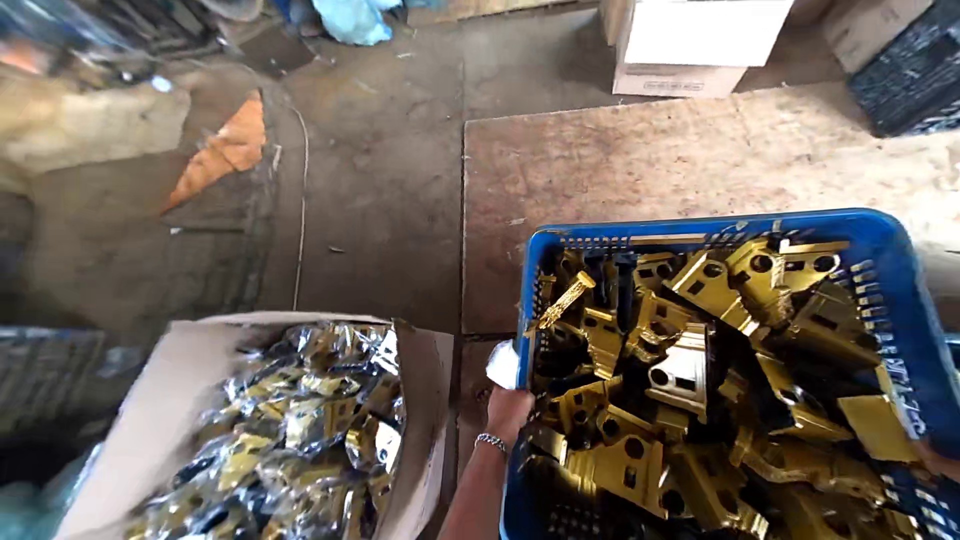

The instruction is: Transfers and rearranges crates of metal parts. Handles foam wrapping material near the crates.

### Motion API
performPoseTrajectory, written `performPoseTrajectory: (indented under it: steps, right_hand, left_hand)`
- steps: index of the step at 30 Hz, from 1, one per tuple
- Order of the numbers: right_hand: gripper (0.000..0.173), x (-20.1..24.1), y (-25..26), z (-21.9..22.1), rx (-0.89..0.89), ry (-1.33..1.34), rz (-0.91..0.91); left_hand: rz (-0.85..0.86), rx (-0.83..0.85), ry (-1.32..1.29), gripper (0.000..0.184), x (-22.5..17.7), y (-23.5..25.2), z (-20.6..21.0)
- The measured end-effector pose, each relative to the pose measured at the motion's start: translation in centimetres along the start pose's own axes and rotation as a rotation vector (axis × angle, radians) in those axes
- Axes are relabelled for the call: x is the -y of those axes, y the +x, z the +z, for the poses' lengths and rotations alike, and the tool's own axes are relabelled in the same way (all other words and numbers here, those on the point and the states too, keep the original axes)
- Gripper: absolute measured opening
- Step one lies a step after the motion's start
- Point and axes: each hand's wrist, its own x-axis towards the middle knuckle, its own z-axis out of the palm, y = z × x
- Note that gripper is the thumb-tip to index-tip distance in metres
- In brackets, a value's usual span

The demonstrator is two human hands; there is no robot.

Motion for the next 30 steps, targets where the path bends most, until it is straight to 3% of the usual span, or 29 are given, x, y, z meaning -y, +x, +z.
performPoseTrajectory:
  steps: [4, 7, 10, 14, 17, 20, 24, 27, 30]
  right_hand:
    - [0.045, 1.2, 0.0, 2.4, 0.071, -0.146, 0.071]
    - [0.05, 2.9, -0.6, 5.8, 0.064, -0.289, 0.115]
    - [0.044, 3.7, -0.7, 9.2, 0.031, -0.339, 0.071]
    - [0.036, 8.4, 1.5, 14.1, 0.028, -0.287, -0.085]
    - [0.035, 11.0, 4.0, 17.6, 0.056, -0.23, -0.088]
    - [0.037, 12.4, 10.8, 23.3, 0.095, -0.181, -0.052]
    - [0.038, 7.7, 21.6, 31.4, 0.171, -0.275, 0.094]
    - [0.042, 1.6, 30.5, 37.9, 0.226, -0.48, 0.151]
    - [0.048, -1.5, 35.4, 40.8, 0.167, -0.504, 0.133]
  left_hand:
    - [-0.033, -0.02, -0.132, 0.049, 4.7, -0.8, -0.8]
    - [-0.069, -0.036, -0.128, 0.04, 7.4, -0.8, -2.5]
    - [-0.081, -0.134, -0.133, 0.032, 9.4, -0.7, -4.7]
    - [-0.102, -0.372, -0.374, 0.042, 8.2, 0.2, -8.2]
    - [-0.148, -0.486, -0.45, 0.049, 5.7, 2.5, -10.2]
    - [-0.124, -0.548, -0.302, 0.047, 1.0, 9.9, -13.3]
    - [-0.075, -0.483, -0.122, 0.042, -1.3, 22.5, -12.6]
    - [-0.053, -0.516, -0.072, 0.05, 0.4, 33.3, -8.4]
    - [0.086, -0.693, 0.323, 0.067, 2.5, 39.8, -5.4]
